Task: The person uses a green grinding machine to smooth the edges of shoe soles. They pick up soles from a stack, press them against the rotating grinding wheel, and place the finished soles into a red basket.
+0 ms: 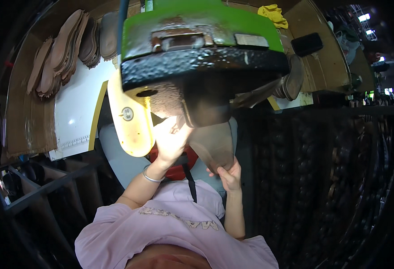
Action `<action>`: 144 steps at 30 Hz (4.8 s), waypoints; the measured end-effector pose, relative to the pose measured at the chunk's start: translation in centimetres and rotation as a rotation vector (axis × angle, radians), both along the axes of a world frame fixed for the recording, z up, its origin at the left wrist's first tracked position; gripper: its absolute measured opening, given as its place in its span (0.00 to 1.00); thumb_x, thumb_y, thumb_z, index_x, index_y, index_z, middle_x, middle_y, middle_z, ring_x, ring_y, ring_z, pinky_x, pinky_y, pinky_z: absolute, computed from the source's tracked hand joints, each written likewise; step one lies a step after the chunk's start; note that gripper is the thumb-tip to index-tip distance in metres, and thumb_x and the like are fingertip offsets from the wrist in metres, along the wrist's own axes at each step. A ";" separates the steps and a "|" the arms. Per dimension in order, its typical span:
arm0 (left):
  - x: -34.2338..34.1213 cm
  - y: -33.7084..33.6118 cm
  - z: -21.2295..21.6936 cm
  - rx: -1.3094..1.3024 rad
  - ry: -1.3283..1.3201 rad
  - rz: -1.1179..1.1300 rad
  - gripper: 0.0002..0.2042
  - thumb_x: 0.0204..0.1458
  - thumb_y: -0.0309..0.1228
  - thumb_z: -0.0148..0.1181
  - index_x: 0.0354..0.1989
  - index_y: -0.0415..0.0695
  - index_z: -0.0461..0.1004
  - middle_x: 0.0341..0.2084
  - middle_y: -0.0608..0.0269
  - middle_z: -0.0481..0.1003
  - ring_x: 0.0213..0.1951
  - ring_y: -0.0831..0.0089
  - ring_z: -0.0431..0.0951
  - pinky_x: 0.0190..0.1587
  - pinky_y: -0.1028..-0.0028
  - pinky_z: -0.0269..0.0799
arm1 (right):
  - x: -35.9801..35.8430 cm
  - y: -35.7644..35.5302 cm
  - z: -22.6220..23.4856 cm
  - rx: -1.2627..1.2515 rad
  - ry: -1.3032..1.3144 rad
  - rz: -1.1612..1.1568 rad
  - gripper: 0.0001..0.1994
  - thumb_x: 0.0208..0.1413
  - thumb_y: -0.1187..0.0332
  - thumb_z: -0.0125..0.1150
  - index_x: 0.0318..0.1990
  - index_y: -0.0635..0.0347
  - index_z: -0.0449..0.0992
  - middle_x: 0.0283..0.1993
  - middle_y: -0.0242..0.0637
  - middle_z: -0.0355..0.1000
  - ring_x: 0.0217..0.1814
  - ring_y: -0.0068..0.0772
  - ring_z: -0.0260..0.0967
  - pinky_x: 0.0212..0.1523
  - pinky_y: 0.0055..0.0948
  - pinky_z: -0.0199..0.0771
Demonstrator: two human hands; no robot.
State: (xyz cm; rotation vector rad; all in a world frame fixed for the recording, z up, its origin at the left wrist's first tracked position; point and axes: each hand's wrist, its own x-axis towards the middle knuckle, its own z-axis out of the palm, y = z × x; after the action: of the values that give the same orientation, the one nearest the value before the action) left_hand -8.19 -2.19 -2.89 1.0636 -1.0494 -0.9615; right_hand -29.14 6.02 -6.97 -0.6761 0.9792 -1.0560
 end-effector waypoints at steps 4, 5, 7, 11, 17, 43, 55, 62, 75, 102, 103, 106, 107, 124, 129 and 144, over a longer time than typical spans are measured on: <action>0.8 1.1 0.2 -0.010 -0.353 0.119 0.12 0.50 0.22 0.62 0.43 0.33 0.74 0.34 0.61 0.77 0.35 0.79 0.75 0.40 0.80 0.71 | -1.5 -0.2 2.0 -0.026 0.089 -0.062 0.29 0.48 0.71 0.62 0.55 0.69 0.57 0.42 0.50 0.70 0.28 0.42 0.73 0.20 0.31 0.75; 1.2 1.5 0.2 0.010 -0.173 0.089 0.12 0.50 0.20 0.61 0.44 0.32 0.73 0.35 0.60 0.77 0.36 0.78 0.75 0.41 0.80 0.72 | -2.0 -0.5 2.4 -0.043 0.102 -0.063 0.28 0.48 0.70 0.62 0.54 0.69 0.57 0.41 0.50 0.70 0.27 0.41 0.73 0.19 0.31 0.75; 1.8 2.2 0.0 0.037 0.102 0.048 0.14 0.50 0.18 0.60 0.46 0.31 0.71 0.37 0.58 0.76 0.38 0.77 0.76 0.44 0.79 0.72 | -2.4 -1.6 3.5 -0.112 0.161 -0.103 0.24 0.49 0.68 0.62 0.50 0.69 0.59 0.37 0.48 0.70 0.25 0.38 0.72 0.16 0.29 0.74; 3.9 2.9 -0.2 0.025 0.169 -0.061 0.18 0.49 0.16 0.59 0.50 0.33 0.67 0.43 0.55 0.74 0.45 0.72 0.74 0.51 0.74 0.68 | -2.9 -5.1 6.0 -0.218 0.219 -0.105 0.22 0.51 0.66 0.60 0.49 0.68 0.60 0.34 0.46 0.71 0.18 0.32 0.69 0.10 0.25 0.67; 4.9 3.4 0.2 0.056 0.144 -0.083 0.21 0.47 0.17 0.60 0.52 0.34 0.65 0.46 0.54 0.72 0.50 0.68 0.71 0.55 0.71 0.65 | -2.2 -11.3 9.5 -0.334 0.242 -0.065 0.22 0.52 0.69 0.59 0.51 0.69 0.60 0.36 0.45 0.70 0.20 0.28 0.68 0.11 0.23 0.64; 13.1 15.5 -2.8 0.627 0.257 -0.249 0.09 0.46 0.18 0.63 0.31 0.40 0.68 0.29 0.67 0.74 0.27 0.86 0.72 0.30 0.84 0.70 | 8.9 -12.7 8.8 -0.399 0.280 0.332 0.22 0.45 0.83 0.61 0.50 0.75 0.63 0.44 0.51 0.72 0.31 0.29 0.75 0.17 0.16 0.72; -1.5 10.7 -2.8 0.665 0.428 -0.567 0.09 0.49 0.20 0.62 0.37 0.29 0.72 0.30 0.57 0.78 0.26 0.75 0.79 0.30 0.78 0.77 | 9.9 -12.1 8.8 -0.536 0.632 0.142 0.15 0.44 0.81 0.67 0.37 0.69 0.67 0.26 0.25 0.66 0.23 0.08 0.57 0.25 0.11 0.61; 7.4 2.2 -0.9 0.153 -0.063 -0.198 0.12 0.57 0.31 0.55 0.44 0.36 0.67 0.38 0.53 0.76 0.34 0.72 0.78 0.40 0.73 0.75 | -5.8 -13.0 15.7 -0.338 0.630 -0.207 0.17 0.53 0.68 0.59 0.49 0.63 0.68 0.30 0.41 0.73 0.13 0.22 0.63 0.13 0.20 0.66; 24.7 -18.7 -5.9 0.399 -1.286 0.706 0.13 0.49 0.31 0.62 0.33 0.39 0.64 0.35 0.54 0.74 0.36 0.66 0.74 0.42 0.69 0.70 | 4.6 -27.8 6.2 -0.233 -0.292 -0.461 0.37 0.62 0.70 0.49 0.67 0.50 0.26 0.48 0.62 0.62 0.40 0.53 0.75 0.43 0.44 0.78; 17.2 9.6 3.9 0.003 -0.664 0.309 0.21 0.27 0.23 0.74 0.17 0.45 0.59 0.36 0.56 0.73 0.40 0.63 0.74 0.42 0.68 0.69 | 12.2 -9.7 -1.1 0.110 -0.404 0.470 0.30 0.62 0.46 0.43 0.56 0.69 0.63 0.43 0.48 0.72 0.40 0.37 0.74 0.31 0.32 0.79; 16.8 10.3 4.7 -0.077 -0.671 0.178 0.21 0.26 0.24 0.75 0.17 0.45 0.61 0.37 0.55 0.73 0.43 0.60 0.74 0.46 0.65 0.70 | 12.1 -9.8 -0.4 0.161 -0.535 0.481 0.32 0.61 0.44 0.43 0.56 0.69 0.62 0.45 0.47 0.71 0.41 0.38 0.74 0.31 0.33 0.80; 14.5 9.7 3.4 -0.244 -0.346 0.029 0.23 0.28 0.26 0.75 0.31 0.43 0.65 0.43 0.52 0.72 0.50 0.53 0.72 0.53 0.60 0.68 | 9.9 -8.7 0.9 0.116 -0.215 0.249 0.21 0.53 0.68 0.61 0.53 0.68 0.67 0.48 0.41 0.72 0.48 0.34 0.72 0.49 0.32 0.72; 13.3 8.9 2.8 -0.266 -0.217 0.059 0.26 0.29 0.26 0.75 0.37 0.42 0.66 0.47 0.51 0.70 0.52 0.51 0.71 0.55 0.59 0.66 | 8.5 -8.1 0.8 0.102 -0.190 0.242 0.21 0.49 0.74 0.63 0.52 0.69 0.68 0.49 0.41 0.72 0.49 0.33 0.71 0.53 0.32 0.70; 3.1 0.9 2.3 0.074 -0.190 0.015 0.06 0.48 0.25 0.64 0.23 0.37 0.74 0.17 0.76 0.68 0.19 0.88 0.60 0.21 0.82 0.56 | 5.4 2.1 -1.7 0.074 0.041 0.210 0.19 0.42 0.78 0.68 0.45 0.69 0.74 0.44 0.37 0.74 0.45 0.26 0.70 0.49 0.25 0.69; 3.1 2.7 0.5 0.157 0.002 0.013 0.06 0.49 0.21 0.61 0.34 0.33 0.74 0.22 0.71 0.72 0.23 0.86 0.67 0.26 0.83 0.63 | 0.7 1.6 -0.2 -0.013 0.159 0.029 0.20 0.36 0.78 0.70 0.42 0.68 0.73 0.42 0.39 0.74 0.44 0.27 0.71 0.48 0.26 0.70; 3.2 1.8 2.3 0.142 0.293 -0.058 0.10 0.50 0.20 0.59 0.42 0.34 0.73 0.34 0.63 0.75 0.32 0.79 0.73 0.36 0.78 0.70 | -0.4 -16.2 6.9 -0.335 -0.102 -0.335 0.18 0.53 0.77 0.55 0.52 0.65 0.65 0.46 0.38 0.70 0.49 0.32 0.68 0.51 0.30 0.69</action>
State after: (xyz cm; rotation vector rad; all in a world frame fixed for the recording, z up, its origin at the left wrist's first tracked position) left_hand -4.98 -0.41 -0.54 0.9751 -0.7828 -1.2134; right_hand -29.59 -10.19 -0.10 -0.7352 0.8513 -1.5581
